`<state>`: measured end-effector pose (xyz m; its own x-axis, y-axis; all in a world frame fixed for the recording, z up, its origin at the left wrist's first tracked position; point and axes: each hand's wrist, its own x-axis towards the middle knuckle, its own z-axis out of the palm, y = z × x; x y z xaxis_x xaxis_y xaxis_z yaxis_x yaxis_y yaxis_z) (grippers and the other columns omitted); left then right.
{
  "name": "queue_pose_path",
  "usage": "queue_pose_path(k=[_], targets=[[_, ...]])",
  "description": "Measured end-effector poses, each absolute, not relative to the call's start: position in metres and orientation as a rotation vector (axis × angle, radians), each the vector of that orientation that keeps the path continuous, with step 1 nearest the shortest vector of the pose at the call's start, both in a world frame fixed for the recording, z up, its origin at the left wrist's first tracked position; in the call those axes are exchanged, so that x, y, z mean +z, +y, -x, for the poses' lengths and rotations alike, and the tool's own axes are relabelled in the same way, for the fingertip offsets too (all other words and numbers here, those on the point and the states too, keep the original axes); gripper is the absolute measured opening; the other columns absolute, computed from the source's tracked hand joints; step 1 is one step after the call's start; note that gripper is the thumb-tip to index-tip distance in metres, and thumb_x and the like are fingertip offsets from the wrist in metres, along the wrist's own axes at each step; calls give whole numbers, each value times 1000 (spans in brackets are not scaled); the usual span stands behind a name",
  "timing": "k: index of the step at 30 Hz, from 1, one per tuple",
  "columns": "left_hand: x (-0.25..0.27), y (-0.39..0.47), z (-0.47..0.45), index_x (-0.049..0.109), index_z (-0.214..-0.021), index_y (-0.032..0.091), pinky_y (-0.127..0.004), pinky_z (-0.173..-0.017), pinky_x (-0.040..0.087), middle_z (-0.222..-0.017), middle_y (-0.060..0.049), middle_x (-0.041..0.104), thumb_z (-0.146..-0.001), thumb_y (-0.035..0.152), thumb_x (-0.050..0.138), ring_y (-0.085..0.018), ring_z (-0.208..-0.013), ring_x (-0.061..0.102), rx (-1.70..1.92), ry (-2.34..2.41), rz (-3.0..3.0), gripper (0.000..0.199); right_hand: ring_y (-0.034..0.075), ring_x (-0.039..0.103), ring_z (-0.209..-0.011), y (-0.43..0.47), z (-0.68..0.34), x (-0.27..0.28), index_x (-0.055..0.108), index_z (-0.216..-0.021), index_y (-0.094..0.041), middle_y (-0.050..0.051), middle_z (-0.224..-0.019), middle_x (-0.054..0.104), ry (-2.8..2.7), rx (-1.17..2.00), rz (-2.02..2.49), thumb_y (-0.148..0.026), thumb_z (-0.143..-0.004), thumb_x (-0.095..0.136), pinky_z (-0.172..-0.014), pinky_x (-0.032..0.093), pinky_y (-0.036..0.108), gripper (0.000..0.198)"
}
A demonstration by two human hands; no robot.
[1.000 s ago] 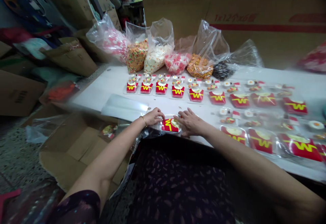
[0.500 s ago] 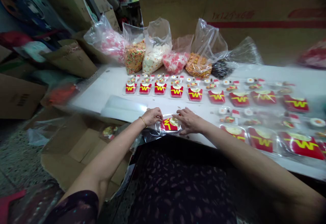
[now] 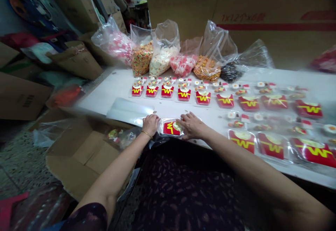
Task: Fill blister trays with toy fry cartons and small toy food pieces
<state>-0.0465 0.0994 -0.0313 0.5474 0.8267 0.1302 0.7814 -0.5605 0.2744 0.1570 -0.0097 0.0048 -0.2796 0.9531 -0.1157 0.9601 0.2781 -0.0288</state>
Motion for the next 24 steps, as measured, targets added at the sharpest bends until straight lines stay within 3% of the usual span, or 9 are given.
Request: queue_pose_path(k=[10, 19, 24], targets=[[-40, 103, 28, 56, -80, 17, -30, -70, 37, -83, -7, 64, -86, 26, 37, -19, -81, 57, 423, 1481, -2398, 22, 28, 43, -97, -13, -144, 5, 42, -124, -16, 14, -108, 48, 2485, -46, -1817, -55, -55, 66, -96, 21, 46, 83], [-33, 105, 27, 59, -76, 18, -26, -70, 38, -82, -6, 65, -82, 25, 45, -17, -78, 59, 358, 1360, -2344, 17, 28, 42, -98, -11, -151, 6, 46, -123, -15, 15, -109, 47, 2592, -99, -1750, -49, -58, 66, -95, 23, 47, 75], [-18, 102, 31, 60, -71, 18, -25, -63, 38, -73, -5, 64, -80, 25, 49, -16, -73, 58, 317, 1325, -2291, 15, 30, 40, -102, -17, -157, 22, 46, -125, -15, 17, -118, 43, 2680, -244, -1717, -45, -57, 68, -91, 31, 45, 77]])
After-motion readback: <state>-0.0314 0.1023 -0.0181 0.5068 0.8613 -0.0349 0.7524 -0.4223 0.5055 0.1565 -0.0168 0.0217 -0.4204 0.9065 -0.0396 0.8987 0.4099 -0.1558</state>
